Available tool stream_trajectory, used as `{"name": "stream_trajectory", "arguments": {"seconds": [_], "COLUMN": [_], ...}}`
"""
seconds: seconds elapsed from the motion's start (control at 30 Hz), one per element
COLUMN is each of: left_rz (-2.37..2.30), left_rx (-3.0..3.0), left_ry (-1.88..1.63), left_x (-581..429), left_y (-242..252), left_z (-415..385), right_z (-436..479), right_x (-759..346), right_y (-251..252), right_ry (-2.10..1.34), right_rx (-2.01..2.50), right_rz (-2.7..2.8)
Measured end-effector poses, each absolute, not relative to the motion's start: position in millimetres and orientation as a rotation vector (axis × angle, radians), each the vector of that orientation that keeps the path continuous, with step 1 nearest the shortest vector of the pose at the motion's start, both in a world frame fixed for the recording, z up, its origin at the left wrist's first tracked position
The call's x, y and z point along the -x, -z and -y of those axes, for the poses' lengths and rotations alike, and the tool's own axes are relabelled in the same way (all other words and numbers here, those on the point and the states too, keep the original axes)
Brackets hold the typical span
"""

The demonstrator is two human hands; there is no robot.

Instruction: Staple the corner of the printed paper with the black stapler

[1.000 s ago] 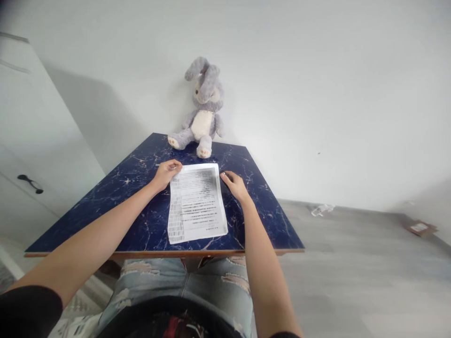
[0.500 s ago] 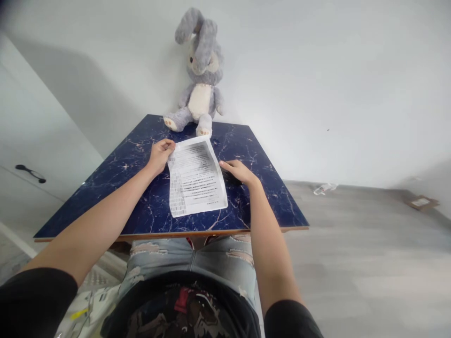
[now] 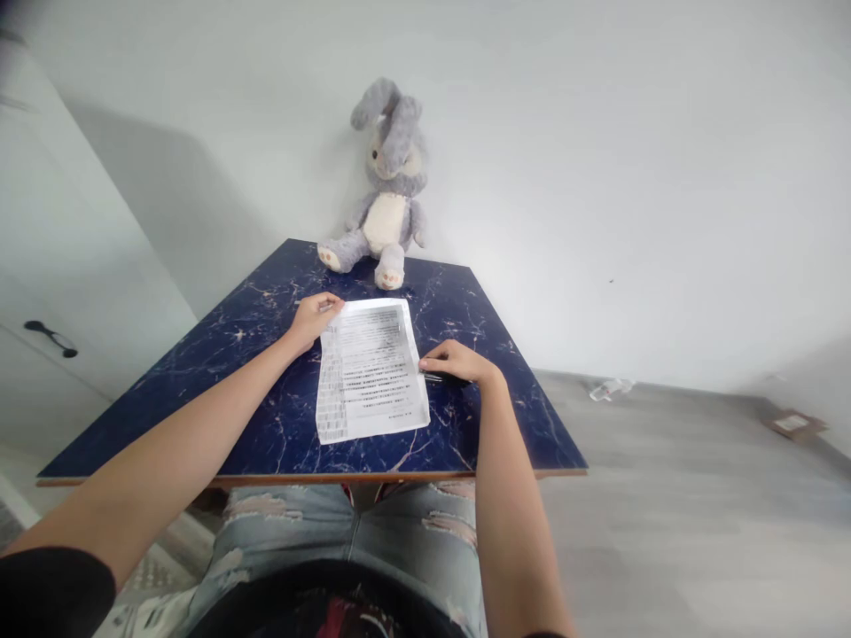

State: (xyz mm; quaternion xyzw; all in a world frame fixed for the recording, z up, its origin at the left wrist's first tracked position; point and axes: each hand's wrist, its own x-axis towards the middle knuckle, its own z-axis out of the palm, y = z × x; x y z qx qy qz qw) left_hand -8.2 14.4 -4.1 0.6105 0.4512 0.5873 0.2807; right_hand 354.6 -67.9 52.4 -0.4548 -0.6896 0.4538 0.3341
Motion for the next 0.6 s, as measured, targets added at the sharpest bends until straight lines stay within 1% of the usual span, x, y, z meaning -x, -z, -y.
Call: {"name": "stream_trajectory", "arguments": {"seconds": [0.1, 0.3, 0.37, 0.47, 0.5, 0.53, 0.6], "left_rz": [-1.175, -1.198, -1.350, -1.716, -1.757, -1.685, -1.215], "left_rx": [-1.652, -1.678, -1.796, -2.059, -2.164, -2.291, -2.541], "left_ry": [-1.535, -1.462, -1.432, -1.407, -1.337, -1.215, -0.882], "left_x": [6.1, 5.4, 3.9, -6.9, -13.1, -20.2, -35.3], "left_y": [5.5, 6.8, 3.3, -5.9, -9.1, -11.9, -15.3], "left_z": [-14.7, -15.1, -9.7, 8.1, 15.7, 23.6, 38.2], "right_z": [70.2, 70.2, 70.2, 71.4, 72.1, 73.0, 75.0], "right_x": [-346.0, -331.4, -328.4, -325.3, -324.4, -323.5, -321.6], "right_y": [-53.5, -52.3, -51.5, -51.1, -51.3, -51.8, -53.3], "right_ry": [-1.114, -0.937, -0.904, -0.841, -0.816, -0.793, -0.758], "right_rx": [1.110, 1.095, 1.072, 1.020, 1.002, 0.986, 0.963], "right_rz": [2.099, 2.184, 2.219, 2.294, 2.315, 2.327, 2.343]}}
